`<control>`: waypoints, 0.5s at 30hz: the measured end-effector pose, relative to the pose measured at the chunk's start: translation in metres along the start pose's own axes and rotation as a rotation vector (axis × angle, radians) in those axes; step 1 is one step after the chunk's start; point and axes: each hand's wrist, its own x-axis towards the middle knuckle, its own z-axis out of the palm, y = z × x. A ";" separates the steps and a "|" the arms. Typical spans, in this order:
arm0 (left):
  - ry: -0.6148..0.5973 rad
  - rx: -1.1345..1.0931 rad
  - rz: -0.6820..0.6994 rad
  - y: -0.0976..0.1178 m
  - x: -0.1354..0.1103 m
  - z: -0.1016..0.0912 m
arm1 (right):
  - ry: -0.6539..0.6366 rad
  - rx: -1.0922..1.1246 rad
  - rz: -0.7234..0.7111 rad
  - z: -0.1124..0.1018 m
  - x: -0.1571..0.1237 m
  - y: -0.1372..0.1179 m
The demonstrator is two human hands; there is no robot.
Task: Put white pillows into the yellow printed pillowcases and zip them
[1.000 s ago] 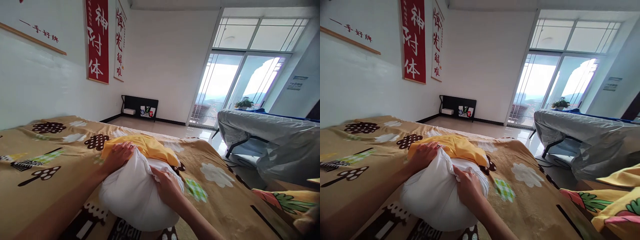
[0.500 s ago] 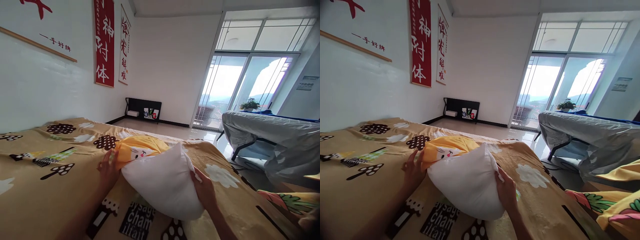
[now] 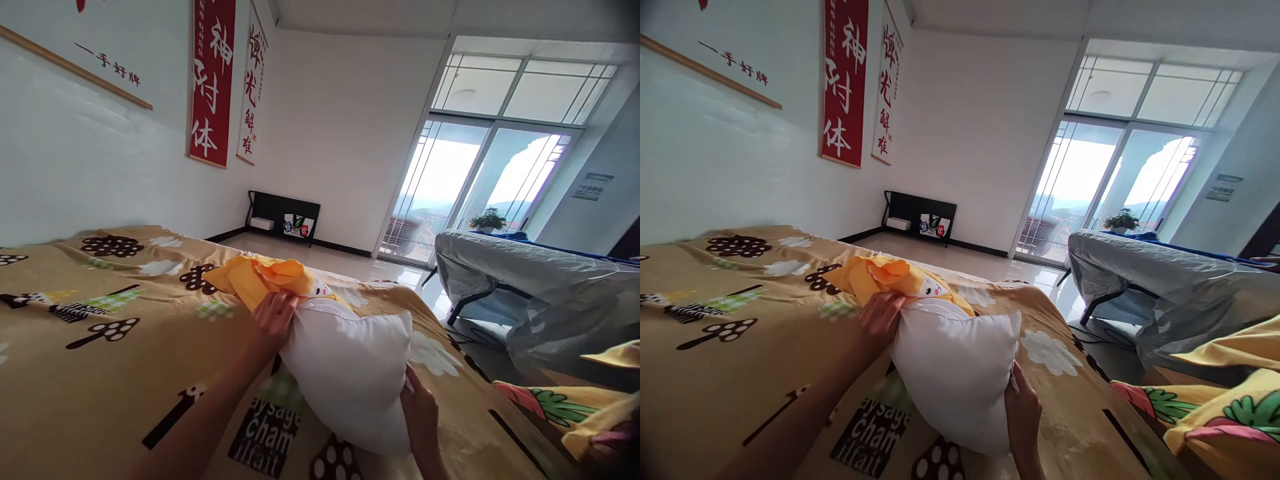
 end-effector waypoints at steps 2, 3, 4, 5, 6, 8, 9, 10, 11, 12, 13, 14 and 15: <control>-0.040 0.007 -0.093 0.008 0.012 0.001 | 0.014 -0.022 -0.017 0.001 -0.009 -0.005; -0.077 0.024 -0.130 0.012 0.018 0.000 | 0.029 -0.033 -0.022 0.002 -0.014 -0.007; -0.135 0.041 -0.162 0.016 0.022 -0.001 | 0.041 -0.047 -0.029 0.003 -0.019 -0.010; -0.207 0.053 -0.195 0.020 0.026 -0.004 | 0.054 -0.060 -0.045 0.005 -0.025 -0.013; -0.287 0.055 -0.228 0.023 0.030 -0.006 | 0.066 -0.069 -0.078 0.008 -0.030 -0.016; -0.434 0.013 -0.304 0.028 0.035 -0.011 | 0.074 -0.077 -0.200 0.013 -0.039 -0.024; -0.497 -0.032 -0.345 0.029 0.037 -0.013 | 0.064 -0.081 -0.283 0.015 -0.041 -0.030; -0.550 -0.084 -0.382 0.029 0.038 -0.015 | 0.046 -0.092 -0.371 0.016 -0.043 -0.038; -0.592 -0.136 -0.415 0.027 0.038 -0.015 | 0.017 -0.115 -0.453 0.017 -0.043 -0.049; -0.623 -0.188 -0.444 0.024 0.039 -0.016 | -0.032 -0.157 -0.524 0.017 -0.042 -0.061; -0.641 -0.239 -0.472 0.020 0.039 -0.016 | -0.093 -0.215 -0.581 0.017 -0.041 -0.076; -0.649 -0.289 -0.496 0.015 0.038 -0.017 | -0.167 -0.283 -0.628 0.017 -0.040 -0.092; -0.649 -0.340 -0.521 0.009 0.038 -0.018 | -0.253 -0.354 -0.671 0.017 -0.039 -0.109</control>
